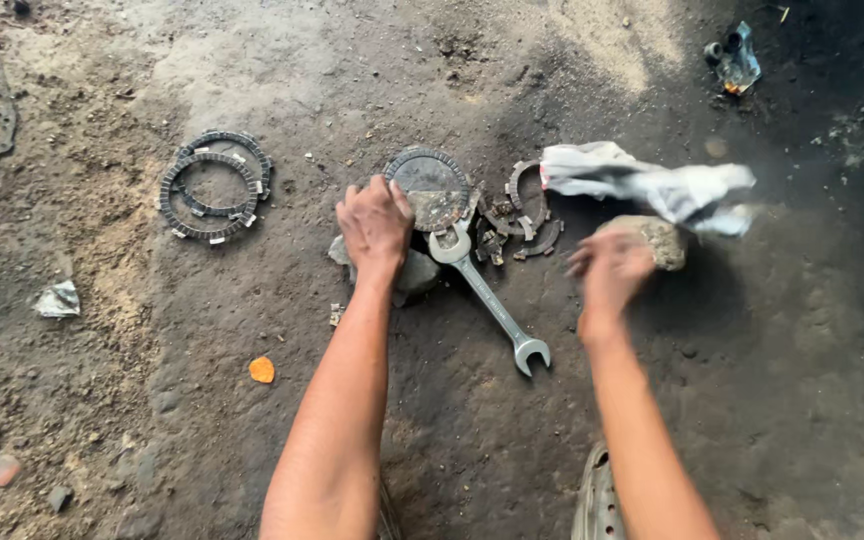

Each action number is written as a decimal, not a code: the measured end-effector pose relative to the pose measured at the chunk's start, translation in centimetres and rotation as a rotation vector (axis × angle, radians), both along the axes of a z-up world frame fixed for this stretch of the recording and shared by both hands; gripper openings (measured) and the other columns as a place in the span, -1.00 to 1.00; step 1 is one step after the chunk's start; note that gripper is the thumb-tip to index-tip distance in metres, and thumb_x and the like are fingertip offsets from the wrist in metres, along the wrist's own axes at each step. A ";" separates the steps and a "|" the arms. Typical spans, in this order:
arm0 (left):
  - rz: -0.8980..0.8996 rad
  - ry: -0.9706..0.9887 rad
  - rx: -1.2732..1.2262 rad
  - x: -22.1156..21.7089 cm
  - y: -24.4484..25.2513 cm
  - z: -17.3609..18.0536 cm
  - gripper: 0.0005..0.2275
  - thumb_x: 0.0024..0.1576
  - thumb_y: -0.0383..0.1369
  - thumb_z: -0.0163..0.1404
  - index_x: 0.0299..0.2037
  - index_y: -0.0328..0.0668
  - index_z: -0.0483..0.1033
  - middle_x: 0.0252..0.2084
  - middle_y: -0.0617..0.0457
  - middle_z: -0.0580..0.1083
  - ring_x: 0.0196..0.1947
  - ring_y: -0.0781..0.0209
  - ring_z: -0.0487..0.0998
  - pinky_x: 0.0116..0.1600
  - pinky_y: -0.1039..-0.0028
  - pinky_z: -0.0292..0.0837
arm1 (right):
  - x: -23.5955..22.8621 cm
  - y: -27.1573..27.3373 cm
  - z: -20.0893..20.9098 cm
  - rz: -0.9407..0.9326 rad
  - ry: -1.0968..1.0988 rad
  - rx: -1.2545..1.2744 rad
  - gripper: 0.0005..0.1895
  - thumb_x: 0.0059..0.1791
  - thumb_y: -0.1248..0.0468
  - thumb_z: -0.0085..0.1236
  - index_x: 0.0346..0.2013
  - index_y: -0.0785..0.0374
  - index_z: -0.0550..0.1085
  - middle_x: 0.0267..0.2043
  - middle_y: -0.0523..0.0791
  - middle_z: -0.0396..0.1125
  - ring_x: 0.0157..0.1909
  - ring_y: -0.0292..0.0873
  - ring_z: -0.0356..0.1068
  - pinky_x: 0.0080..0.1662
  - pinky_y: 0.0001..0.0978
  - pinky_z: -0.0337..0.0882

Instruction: The person uses a wrench to pry and disassemble a mechanical component on a dirt floor, handling various metal plates and gears.

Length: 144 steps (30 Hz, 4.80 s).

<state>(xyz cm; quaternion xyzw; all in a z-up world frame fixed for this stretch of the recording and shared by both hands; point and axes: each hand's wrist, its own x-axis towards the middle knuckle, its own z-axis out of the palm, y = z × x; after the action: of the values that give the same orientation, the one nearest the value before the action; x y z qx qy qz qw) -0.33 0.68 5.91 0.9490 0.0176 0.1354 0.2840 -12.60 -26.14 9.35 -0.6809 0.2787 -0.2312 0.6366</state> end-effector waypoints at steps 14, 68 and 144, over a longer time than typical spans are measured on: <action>0.074 0.081 0.040 0.4 0.0 -0.8 -0.76 0.26 -0.17 -0.05 -0.24 -0.13 0.57 -0.40 -0.20 0.54 -0.31 -0.18 0.56 -0.17 0.09 0.42 | -2.2 7.7 1.4 0.546 0.360 -0.857 -0.59 0.05 0.23 0.13 0.21 0.15 0.49 -0.31 0.13 0.46 -0.30 0.15 0.49 -0.24 0.00 0.46; 0.097 0.171 0.087 -1.4 1.0 -0.1 -0.62 0.28 -0.03 -0.06 -0.07 -0.24 0.55 -0.15 -0.17 0.59 -0.01 -0.09 0.52 0.11 0.10 0.26 | -3.6 8.7 1.9 0.575 0.548 -0.834 -0.38 0.07 0.36 0.00 0.42 -0.14 0.22 -0.40 0.10 0.48 -0.37 0.10 0.54 -0.27 0.02 0.51; 0.099 0.028 0.242 -0.2 -0.6 -2.3 -0.72 0.14 -0.17 -0.03 -0.39 -0.19 0.65 -0.24 -0.10 0.57 -0.01 -0.12 0.45 0.02 -0.08 0.24 | -0.5 6.6 2.7 0.712 0.366 -1.212 -0.67 0.20 0.08 -0.12 -0.29 0.25 0.39 -0.62 0.08 0.35 -0.53 0.16 0.39 -0.49 -0.02 0.32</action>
<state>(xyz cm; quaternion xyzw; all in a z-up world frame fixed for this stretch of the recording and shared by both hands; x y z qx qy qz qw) -0.51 0.12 3.62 0.9761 0.0522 0.1372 0.1601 -13.08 -19.59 12.06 -0.9912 -0.0350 -0.0061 0.1274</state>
